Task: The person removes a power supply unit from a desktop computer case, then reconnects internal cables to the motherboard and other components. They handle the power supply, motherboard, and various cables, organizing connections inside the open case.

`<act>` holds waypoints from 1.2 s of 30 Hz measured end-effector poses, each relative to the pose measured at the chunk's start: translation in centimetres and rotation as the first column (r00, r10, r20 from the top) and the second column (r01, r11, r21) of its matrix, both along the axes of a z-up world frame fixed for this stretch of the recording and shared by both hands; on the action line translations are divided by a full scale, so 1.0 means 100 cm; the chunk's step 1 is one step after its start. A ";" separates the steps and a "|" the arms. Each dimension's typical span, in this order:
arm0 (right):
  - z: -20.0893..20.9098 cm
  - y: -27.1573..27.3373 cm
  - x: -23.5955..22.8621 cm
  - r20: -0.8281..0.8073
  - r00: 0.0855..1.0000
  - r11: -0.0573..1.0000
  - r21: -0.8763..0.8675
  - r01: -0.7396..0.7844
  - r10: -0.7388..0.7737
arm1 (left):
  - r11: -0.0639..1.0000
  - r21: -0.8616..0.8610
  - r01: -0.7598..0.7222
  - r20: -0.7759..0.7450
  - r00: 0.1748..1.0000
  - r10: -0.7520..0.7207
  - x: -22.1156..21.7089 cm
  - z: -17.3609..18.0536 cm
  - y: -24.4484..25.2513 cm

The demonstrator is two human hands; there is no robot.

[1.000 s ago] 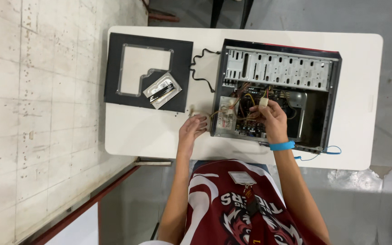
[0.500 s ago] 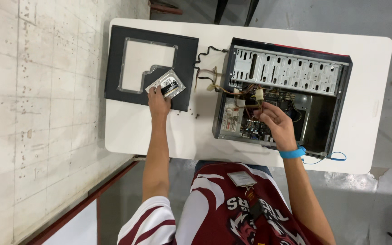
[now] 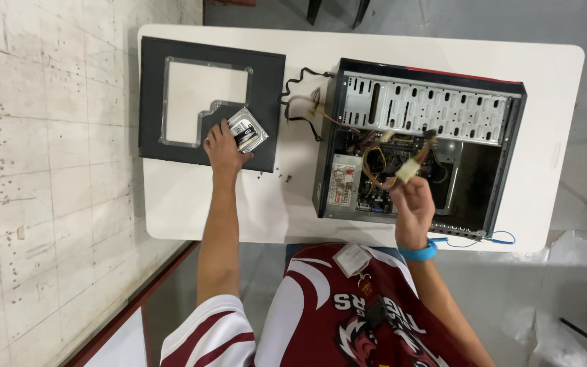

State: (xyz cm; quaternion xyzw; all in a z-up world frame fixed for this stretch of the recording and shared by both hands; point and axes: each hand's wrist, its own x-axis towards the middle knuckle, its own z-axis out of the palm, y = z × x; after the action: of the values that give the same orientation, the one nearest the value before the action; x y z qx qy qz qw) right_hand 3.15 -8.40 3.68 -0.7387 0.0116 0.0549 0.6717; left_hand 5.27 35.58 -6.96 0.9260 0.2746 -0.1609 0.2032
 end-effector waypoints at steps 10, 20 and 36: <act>0.050 0.048 0.078 -0.046 0.988 0.957 -0.245 -0.153 0.146 | 1.000 0.013 -0.018 0.194 0.981 0.015 -0.019 0.008 -0.018; 0.069 0.026 0.097 -0.147 0.970 0.898 -0.372 -0.233 0.191 | 0.994 0.071 0.081 0.321 0.942 -0.100 -0.026 0.011 -0.001; 0.060 -0.028 0.150 -0.059 0.955 0.881 -0.371 -0.293 0.292 | 0.914 -0.368 -0.169 0.541 0.761 0.359 -0.080 0.038 -0.043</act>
State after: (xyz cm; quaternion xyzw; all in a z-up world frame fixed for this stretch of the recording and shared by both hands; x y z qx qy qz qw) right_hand 18.13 -11.18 9.65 -0.8467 -0.0890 0.1528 0.5018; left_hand -2.68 31.32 -3.21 0.8387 0.2981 0.1306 0.4366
